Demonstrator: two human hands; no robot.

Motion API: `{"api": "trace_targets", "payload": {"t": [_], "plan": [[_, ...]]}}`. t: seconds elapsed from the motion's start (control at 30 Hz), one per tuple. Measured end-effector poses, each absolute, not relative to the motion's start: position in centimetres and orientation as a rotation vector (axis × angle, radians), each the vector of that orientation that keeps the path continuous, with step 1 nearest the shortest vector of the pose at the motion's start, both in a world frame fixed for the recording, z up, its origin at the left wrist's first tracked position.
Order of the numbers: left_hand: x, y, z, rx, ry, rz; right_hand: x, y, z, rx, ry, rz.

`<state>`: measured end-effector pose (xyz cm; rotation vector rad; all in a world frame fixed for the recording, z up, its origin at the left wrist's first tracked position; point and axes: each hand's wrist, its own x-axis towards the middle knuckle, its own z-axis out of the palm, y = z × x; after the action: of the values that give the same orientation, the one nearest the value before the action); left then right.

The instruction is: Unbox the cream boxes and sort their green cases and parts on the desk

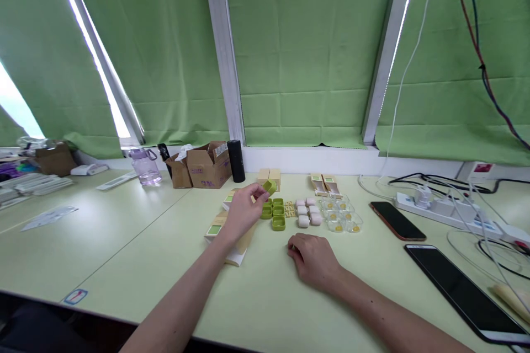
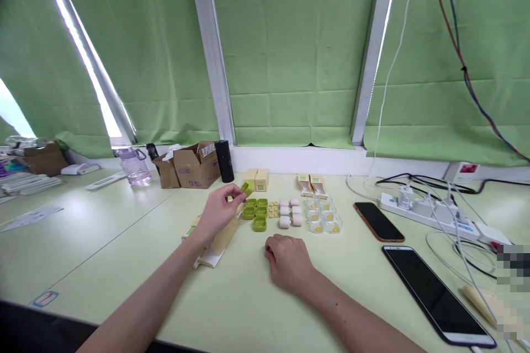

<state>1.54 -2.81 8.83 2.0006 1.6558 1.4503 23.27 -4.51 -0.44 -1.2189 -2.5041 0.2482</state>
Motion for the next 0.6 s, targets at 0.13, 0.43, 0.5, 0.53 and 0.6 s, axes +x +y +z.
{"api": "trace_targets", "payload": {"t": [0.13,0.43,0.5,0.53,0.6], "plan": [[0.5,-3.5,8.8,2.456,1.902,1.101,23.2,-4.5,-0.4,-1.219,-2.5,0.253],[0.0,-3.6,5.4,2.565,2.025,0.577,23.2,-4.6,-0.2,-1.247,-2.534,0.212],[0.1,-3.6,5.1,2.58,2.036,0.523,23.2,-4.7,-0.2,-1.239,-2.549,0.187],[0.1,-3.6,5.0,2.58,2.04,0.504,23.1,-4.7,-0.1,-1.234,-2.562,0.176],[0.2,-3.5,4.8,2.567,2.043,0.49,22.8,-4.8,0.0,-1.231,-2.591,0.156]]}}
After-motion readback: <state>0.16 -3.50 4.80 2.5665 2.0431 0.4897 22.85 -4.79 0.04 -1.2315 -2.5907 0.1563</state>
